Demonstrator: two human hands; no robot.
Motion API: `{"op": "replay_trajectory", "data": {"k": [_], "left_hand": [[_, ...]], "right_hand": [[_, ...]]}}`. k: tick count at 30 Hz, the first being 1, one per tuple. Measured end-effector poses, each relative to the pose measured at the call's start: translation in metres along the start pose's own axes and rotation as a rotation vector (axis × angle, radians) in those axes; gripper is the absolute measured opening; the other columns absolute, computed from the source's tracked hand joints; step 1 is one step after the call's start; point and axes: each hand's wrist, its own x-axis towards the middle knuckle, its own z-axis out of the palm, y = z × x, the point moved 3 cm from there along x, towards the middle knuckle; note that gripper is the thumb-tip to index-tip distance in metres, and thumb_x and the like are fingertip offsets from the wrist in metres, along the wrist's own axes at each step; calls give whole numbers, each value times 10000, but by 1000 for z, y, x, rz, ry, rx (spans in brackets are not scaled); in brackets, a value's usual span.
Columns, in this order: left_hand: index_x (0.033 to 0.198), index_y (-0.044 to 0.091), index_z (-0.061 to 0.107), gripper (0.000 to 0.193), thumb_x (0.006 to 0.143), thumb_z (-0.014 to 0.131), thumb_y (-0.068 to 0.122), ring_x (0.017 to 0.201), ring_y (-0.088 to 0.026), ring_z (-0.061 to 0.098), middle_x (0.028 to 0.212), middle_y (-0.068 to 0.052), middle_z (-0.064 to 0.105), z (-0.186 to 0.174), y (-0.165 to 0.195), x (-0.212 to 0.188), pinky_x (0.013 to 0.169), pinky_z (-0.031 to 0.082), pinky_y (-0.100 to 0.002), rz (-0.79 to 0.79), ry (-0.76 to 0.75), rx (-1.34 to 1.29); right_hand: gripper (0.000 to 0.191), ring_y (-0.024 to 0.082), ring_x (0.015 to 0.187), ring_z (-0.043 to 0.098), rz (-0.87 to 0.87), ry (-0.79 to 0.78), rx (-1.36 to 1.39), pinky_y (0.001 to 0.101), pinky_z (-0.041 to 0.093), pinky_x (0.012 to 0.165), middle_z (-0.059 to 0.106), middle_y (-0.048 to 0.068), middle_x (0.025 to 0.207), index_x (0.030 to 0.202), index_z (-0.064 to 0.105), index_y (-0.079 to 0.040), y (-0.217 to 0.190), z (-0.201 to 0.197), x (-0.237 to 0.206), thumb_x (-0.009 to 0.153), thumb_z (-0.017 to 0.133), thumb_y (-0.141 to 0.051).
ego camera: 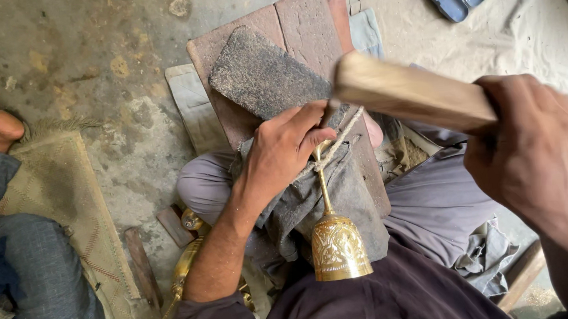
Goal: The person sits on the floor and uses a wooden mallet to hammer a brass bell that is secured to a stone block with a rope. The person repeatedly strikes the bell's handle area while holding it steady with their left hand.
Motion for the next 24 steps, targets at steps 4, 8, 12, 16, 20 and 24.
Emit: {"op": "replay_trajectory", "data": {"k": [4, 8, 12, 16, 20, 24], "left_hand": [[1299, 105, 621, 323, 980, 627, 58, 924, -200, 791, 981, -107, 697, 0, 5, 13, 647, 661, -266, 54, -169, -66], [1246, 127, 653, 306, 957, 682, 34, 813, -202, 783, 839, -80, 696, 2, 9, 26, 611, 625, -299, 98, -302, 46], [1174, 104, 648, 222, 958, 695, 85, 717, -203, 759, 720, -77, 673, 9, 12, 41, 534, 606, -309, 119, -489, 194], [1120, 80, 635, 223, 936, 712, 180, 708, -230, 750, 687, -107, 666, 3, 15, 49, 558, 602, -369, 162, -491, 202], [1152, 147, 664, 203, 951, 662, 121, 761, -215, 771, 720, -80, 680, 1, 18, 50, 605, 614, -367, 195, -462, 145], [1201, 202, 682, 289, 925, 666, 116, 719, -230, 758, 738, -72, 695, 5, 17, 48, 571, 600, -373, 202, -498, 184]], "right_hand": [[374, 267, 732, 587, 38, 19, -315, 437, 460, 694, 636, 129, 896, 1181, 616, -14, 5, 16, -38, 808, 633, -22], [320, 318, 810, 624, 182, 90, -122, 453, 493, 747, 642, 171, 938, 1186, 588, -3, 2, 47, -76, 873, 654, 2], [377, 367, 903, 665, 338, 127, 62, 463, 525, 807, 669, 213, 1020, 1243, 579, 3, 4, 71, -103, 875, 664, 9], [382, 362, 956, 702, 483, 155, 59, 444, 546, 835, 703, 234, 1051, 1272, 572, 3, 4, 72, -106, 902, 668, 1], [429, 267, 846, 684, 624, 223, 460, 399, 562, 694, 690, 159, 1045, 1289, 477, -6, -2, 70, -108, 908, 666, -56], [451, 272, 795, 648, 435, 319, 83, 427, 546, 656, 652, 178, 976, 1258, 462, -7, -9, 68, -113, 859, 673, -6]]}}
